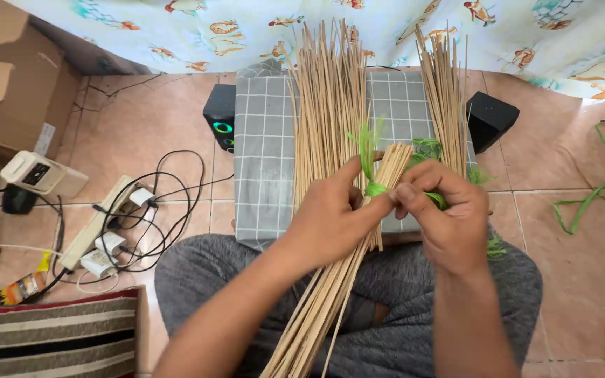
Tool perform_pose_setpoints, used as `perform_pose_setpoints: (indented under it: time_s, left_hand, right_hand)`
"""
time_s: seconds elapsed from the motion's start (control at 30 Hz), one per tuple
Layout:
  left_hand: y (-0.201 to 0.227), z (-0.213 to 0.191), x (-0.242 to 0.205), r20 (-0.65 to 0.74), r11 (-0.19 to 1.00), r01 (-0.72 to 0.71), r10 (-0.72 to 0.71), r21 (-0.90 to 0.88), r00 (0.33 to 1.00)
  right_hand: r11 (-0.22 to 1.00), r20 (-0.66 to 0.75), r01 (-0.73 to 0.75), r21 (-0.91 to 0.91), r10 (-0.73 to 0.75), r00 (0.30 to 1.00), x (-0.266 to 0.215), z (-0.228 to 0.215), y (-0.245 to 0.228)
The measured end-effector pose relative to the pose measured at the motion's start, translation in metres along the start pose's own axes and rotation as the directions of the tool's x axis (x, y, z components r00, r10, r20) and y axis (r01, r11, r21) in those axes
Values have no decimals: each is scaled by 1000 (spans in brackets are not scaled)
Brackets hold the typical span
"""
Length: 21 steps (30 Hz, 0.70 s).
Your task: Gathering thin bamboo sticks and tying them into secure bundles using green plastic strips.
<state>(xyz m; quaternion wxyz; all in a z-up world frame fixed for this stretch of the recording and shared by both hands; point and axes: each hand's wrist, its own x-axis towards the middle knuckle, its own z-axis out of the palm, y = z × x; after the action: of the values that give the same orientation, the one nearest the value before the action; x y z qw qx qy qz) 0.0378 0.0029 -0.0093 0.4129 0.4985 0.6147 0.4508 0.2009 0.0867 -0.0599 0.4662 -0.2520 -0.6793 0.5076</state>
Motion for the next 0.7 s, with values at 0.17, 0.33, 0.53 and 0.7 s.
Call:
perform_pose_setpoints:
  time_s: [0.17, 0.33, 0.53, 0.7]
  left_hand:
    - [-34, 16, 22, -31, 997, 43, -45, -60, 999]
    - [-57, 32, 37, -332, 906, -126, 273, 403, 903]
    - [-95, 35, 42, -508, 854, -317, 504, 412, 698]
    - [-102, 31, 42, -522, 834, -448, 551, 322, 651]
  right_hand:
    - [976, -91, -23, 217, 43, 995, -2, -6, 45]
    - [993, -49, -66, 97, 71, 996, -2, -4, 64]
    - [896, -33, -172, 410, 203, 979, -7, 6, 81]
    - [889, -32, -190, 418, 223, 974, -9, 15, 86]
